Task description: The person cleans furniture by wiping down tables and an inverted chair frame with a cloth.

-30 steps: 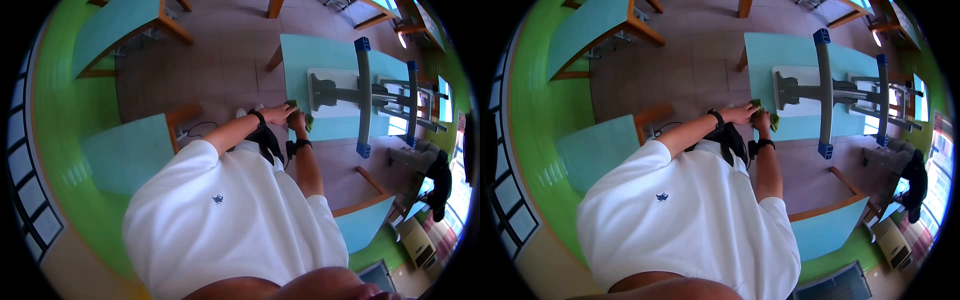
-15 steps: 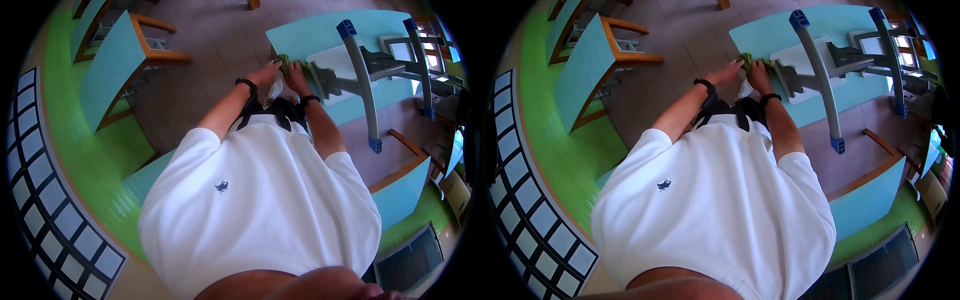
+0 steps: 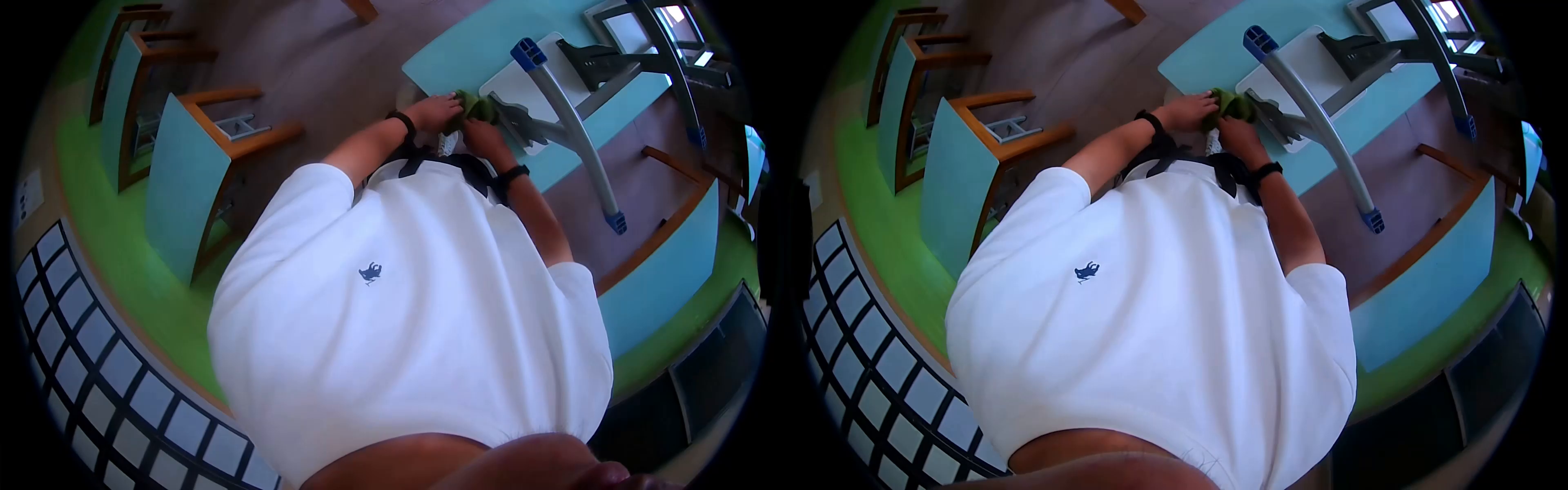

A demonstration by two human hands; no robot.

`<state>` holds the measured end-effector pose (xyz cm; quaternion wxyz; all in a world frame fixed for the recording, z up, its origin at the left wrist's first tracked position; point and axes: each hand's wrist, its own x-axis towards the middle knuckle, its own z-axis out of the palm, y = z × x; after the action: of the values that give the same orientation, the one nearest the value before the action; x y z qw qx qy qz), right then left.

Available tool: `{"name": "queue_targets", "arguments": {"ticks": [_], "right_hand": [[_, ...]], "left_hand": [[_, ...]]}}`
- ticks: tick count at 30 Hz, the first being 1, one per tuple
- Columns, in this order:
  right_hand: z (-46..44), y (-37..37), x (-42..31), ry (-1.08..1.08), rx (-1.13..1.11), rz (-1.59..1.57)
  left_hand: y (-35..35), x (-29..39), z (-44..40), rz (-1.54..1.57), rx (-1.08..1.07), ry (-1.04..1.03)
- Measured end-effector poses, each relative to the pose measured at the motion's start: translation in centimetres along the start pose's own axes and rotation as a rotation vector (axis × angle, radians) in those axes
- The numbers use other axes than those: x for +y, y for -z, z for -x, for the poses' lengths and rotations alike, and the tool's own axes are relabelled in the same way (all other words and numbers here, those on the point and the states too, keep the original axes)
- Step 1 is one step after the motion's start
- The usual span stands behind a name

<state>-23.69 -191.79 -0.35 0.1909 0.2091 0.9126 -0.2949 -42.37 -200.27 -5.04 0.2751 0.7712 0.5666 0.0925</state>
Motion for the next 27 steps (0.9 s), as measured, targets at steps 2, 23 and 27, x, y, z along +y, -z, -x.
{"name": "queue_targets", "arguments": {"ticks": [2, 23, 27], "right_hand": [[1.8, -1.1, 0.7, -0.044, 0.038, -0.036], [-2.8, -2.0, -1.7, -0.181, 0.465, -0.165], [3.5, -7.9, 0.8, -0.560, 0.482, -0.347]], "left_hand": [[0.2, 0.8, -1.2, -0.016, -0.011, -0.131], [8.7, -10.2, -1.7, -0.022, -0.361, -0.345], [6.2, -9.0, -3.4, -0.006, -0.601, -0.445]]}}
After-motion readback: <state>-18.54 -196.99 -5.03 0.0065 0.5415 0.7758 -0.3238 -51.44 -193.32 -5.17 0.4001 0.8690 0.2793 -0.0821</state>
